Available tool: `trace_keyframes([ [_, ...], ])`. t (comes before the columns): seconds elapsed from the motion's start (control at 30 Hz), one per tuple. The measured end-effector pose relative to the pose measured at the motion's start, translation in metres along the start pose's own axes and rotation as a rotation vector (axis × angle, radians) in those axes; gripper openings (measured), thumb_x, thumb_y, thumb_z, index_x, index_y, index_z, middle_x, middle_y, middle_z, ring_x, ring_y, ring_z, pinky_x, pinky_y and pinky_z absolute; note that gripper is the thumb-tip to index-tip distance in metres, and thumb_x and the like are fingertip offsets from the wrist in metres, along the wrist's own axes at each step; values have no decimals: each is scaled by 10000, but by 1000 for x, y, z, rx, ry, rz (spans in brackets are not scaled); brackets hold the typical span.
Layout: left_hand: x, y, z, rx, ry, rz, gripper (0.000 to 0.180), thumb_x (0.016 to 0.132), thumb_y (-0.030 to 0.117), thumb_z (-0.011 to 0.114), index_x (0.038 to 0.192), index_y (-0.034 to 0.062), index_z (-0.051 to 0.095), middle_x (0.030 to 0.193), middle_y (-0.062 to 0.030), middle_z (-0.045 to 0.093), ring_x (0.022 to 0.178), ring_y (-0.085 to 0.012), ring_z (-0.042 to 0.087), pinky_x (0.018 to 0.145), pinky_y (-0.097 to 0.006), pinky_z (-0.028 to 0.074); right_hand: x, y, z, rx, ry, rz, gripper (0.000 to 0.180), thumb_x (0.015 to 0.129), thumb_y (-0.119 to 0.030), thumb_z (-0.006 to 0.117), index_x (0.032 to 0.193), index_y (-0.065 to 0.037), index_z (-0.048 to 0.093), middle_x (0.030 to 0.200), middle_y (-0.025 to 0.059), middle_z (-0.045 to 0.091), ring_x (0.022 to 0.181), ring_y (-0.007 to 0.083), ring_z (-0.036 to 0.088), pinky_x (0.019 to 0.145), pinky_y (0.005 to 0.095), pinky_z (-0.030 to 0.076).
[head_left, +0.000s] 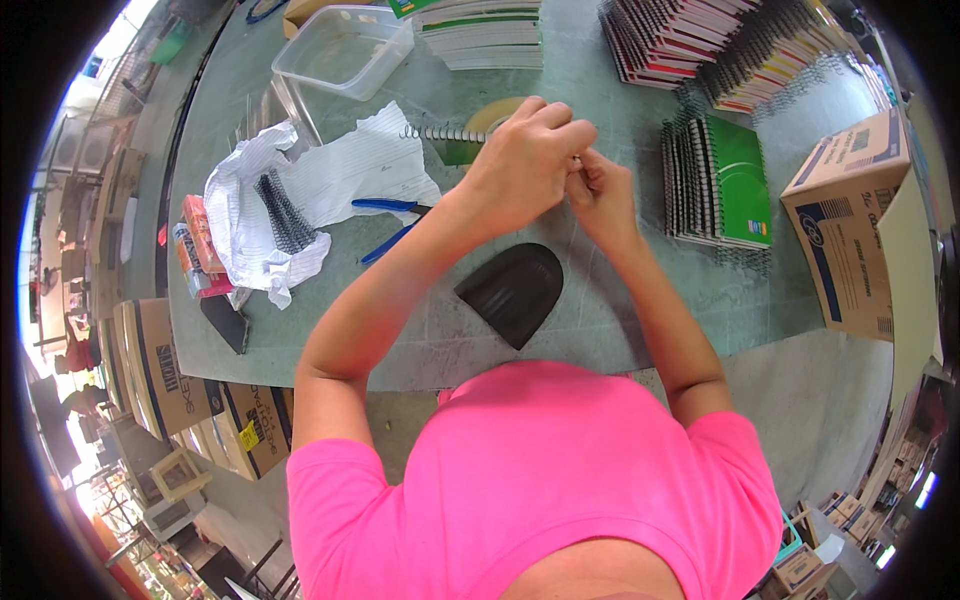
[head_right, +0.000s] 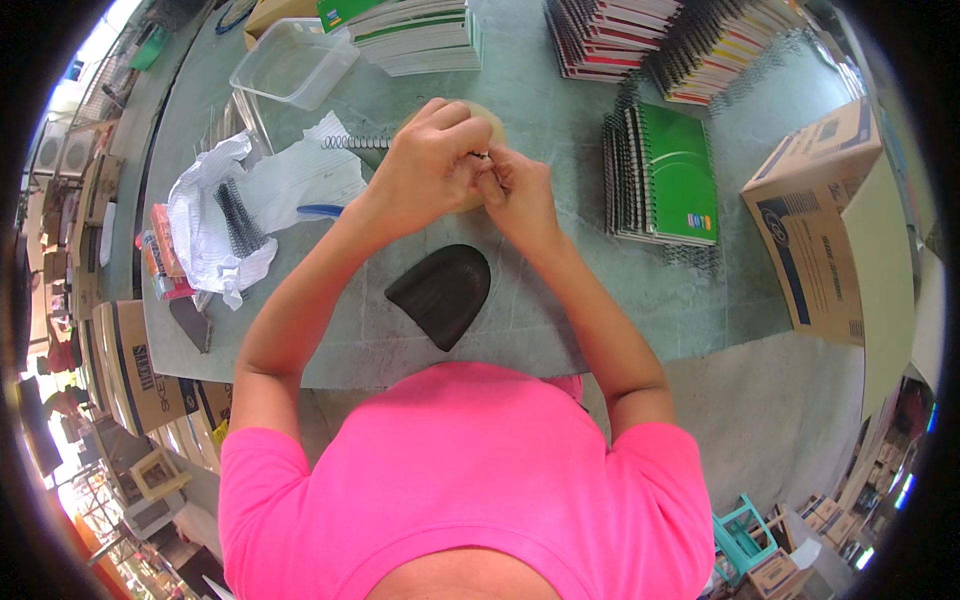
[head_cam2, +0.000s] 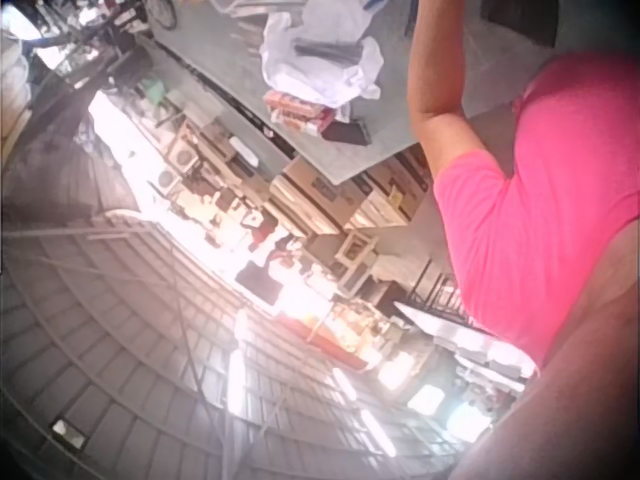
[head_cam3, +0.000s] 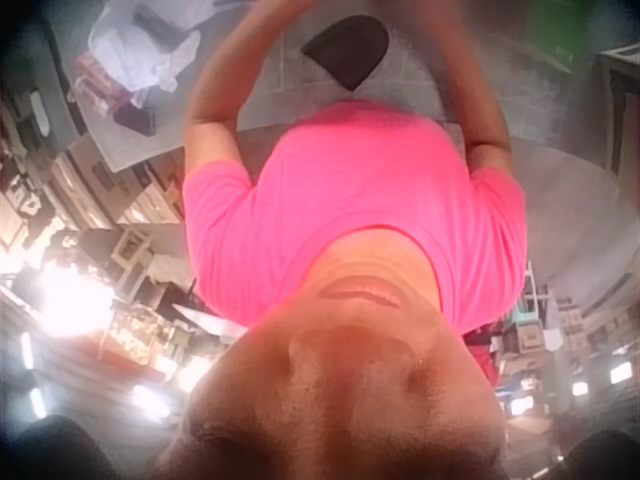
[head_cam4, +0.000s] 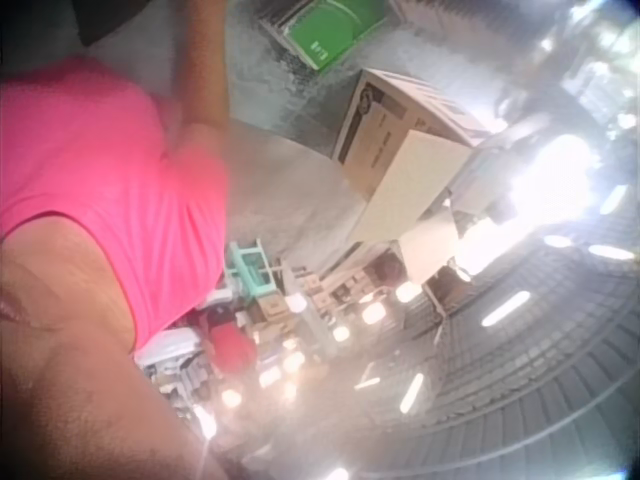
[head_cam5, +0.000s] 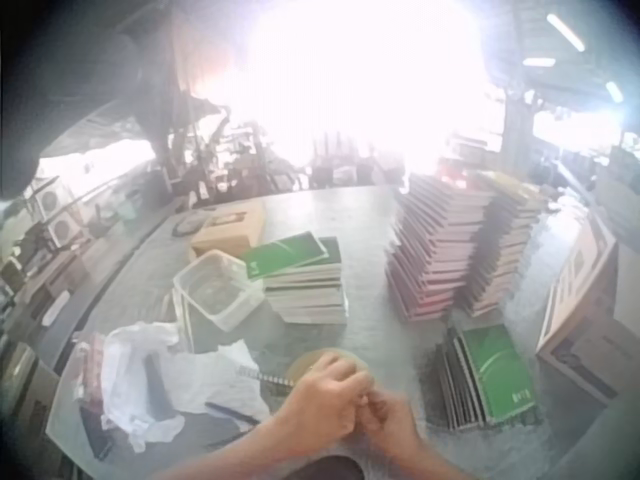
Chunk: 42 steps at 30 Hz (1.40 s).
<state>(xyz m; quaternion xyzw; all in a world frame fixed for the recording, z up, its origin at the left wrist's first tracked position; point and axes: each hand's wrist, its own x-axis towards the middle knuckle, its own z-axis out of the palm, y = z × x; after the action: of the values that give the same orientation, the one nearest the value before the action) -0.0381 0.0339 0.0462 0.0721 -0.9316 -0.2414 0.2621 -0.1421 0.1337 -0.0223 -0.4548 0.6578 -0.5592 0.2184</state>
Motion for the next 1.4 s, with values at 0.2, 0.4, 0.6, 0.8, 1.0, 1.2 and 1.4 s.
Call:
trace_keyframes([
  [0.2, -21, -8, -52, 279, -161, -146, 282, 688, 123, 698, 949, 47, 626, 894, -130, 624, 870, -289, 585, 740, -376, 452, -14, -50, -35, -500, 136, -353, 205, 741, -176, 666, 918, -73, 656, 963, 43, 647, 897, 255, 556, 741, 350, 452],
  [0.4, 19, 58, -39, -66, 98, -201, 287, 669, 55, 671, 950, 28, 614, 889, -157, 614, 821, -291, 598, 689, -357, 471, -8, -79, -107, -567, 433, -467, 448, 795, -268, 672, 1180, -67, 557, 1097, 84, 612, 960, 221, 559, 801, 313, 447],
  [0.6, 83, 117, 24, 279, 236, 391, 249, 687, 96, 634, 920, 14, 606, 887, -143, 590, 859, -303, 559, 720, -358, 474, -9, -78, -178, 578, 184, 85, 576, 854, -381, 613, 1221, 41, 477, 1025, 157, 608, 875, 182, 609, 744, 289, 474],
  [0.8, 62, 106, 90, -86, 163, 264, 229, 769, 170, 653, 936, 19, 613, 892, -134, 587, 844, -275, 567, 719, -367, 476, -26, -10, -211, -100, 268, 179, 500, 874, -196, 582, 1293, 29, 429, 1175, 137, 563, 1064, 172, 537, 928, 272, 393],
  [1.0, 62, 62, 91, -599, -34, -422, 251, 858, 182, 609, 1028, 1, 569, 764, -68, 579, 656, -123, 574, 545, -275, 477, -35, -27, -211, 36, 256, 233, 455, 846, -32, 562, 1278, 44, 443, 1281, 157, 501, 1148, 169, 492, 956, 264, 379],
  [1.2, 68, 70, 97, -870, -18, -522, 285, 894, 186, 570, 1082, -24, 527, 779, -55, 556, 618, -81, 547, 463, -227, 454, -46, -27, -205, -246, 185, 108, 374, 816, 11, 560, 1189, -2, 545, 1326, 152, 471, 1158, 196, 502, 946, 276, 391],
  [1.4, 67, 55, 103, -685, 0, -279, 359, 877, 185, 591, 1163, -12, 502, 818, -64, 546, 666, -97, 528, 527, -242, 470, -45, -25, -195, -364, 239, 123, 382, 800, -22, 589, 1180, -15, 554, 1328, 142, 471, 1174, 253, 499, 962, 297, 378],
])
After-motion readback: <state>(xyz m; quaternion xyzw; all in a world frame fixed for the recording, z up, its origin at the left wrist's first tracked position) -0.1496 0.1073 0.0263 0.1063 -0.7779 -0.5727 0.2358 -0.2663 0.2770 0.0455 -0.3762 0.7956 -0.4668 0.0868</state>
